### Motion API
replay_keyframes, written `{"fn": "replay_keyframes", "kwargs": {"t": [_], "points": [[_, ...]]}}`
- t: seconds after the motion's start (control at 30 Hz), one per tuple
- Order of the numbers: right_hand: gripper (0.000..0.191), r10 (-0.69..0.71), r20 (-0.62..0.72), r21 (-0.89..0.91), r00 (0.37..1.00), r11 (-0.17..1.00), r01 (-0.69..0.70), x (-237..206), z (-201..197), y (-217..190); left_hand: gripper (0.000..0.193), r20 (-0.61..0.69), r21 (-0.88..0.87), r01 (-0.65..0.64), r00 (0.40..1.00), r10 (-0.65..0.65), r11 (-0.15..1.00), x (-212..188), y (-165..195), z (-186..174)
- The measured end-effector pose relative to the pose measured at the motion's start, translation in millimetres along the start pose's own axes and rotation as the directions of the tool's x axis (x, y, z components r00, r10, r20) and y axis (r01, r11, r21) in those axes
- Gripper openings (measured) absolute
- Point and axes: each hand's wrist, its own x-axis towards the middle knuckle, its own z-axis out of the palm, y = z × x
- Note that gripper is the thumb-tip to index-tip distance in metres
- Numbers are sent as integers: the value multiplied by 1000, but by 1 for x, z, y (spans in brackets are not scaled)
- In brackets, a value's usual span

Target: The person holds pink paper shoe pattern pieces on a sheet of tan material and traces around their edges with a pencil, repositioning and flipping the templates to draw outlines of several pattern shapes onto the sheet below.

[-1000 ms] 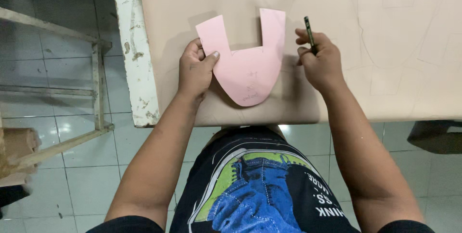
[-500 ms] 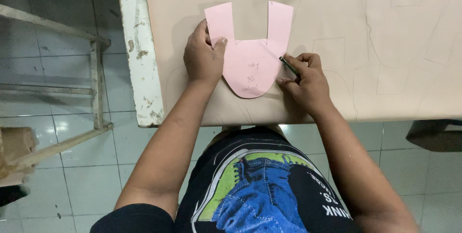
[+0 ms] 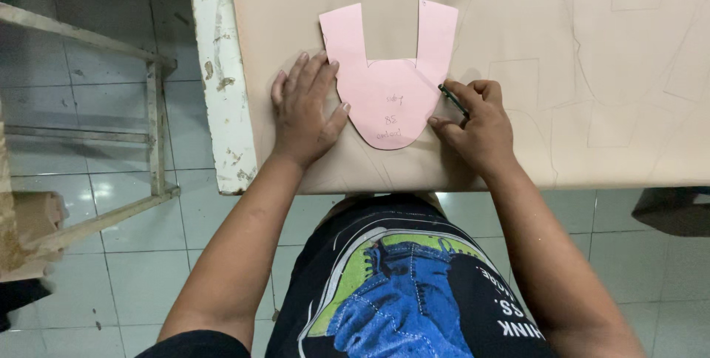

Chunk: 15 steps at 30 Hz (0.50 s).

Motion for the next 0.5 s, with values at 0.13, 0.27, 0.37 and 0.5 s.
{"fn": "replay_keyframes", "kwargs": {"t": [0.13, 0.27, 0.37, 0.5], "points": [[58, 17, 16, -10, 1000, 1000, -16, -2, -1, -1, 71, 75, -33, 21, 997, -18, 999, -3, -5, -2], [57, -16, 11, -44, 1000, 999, 16, -4, -2, -2, 74, 77, -54, 47, 996, -42, 997, -2, -1, -4], [55, -86, -13, -71, 996, 994, 85, -3, -2, 0, 74, 41, -94, 45, 998, -42, 995, -2, -2, -6], [49, -128, -19, -62, 992, 990, 126, -1, -1, 5, 70, 32, -103, 20, 999, -17, 995, -3, -5, -5]]}}
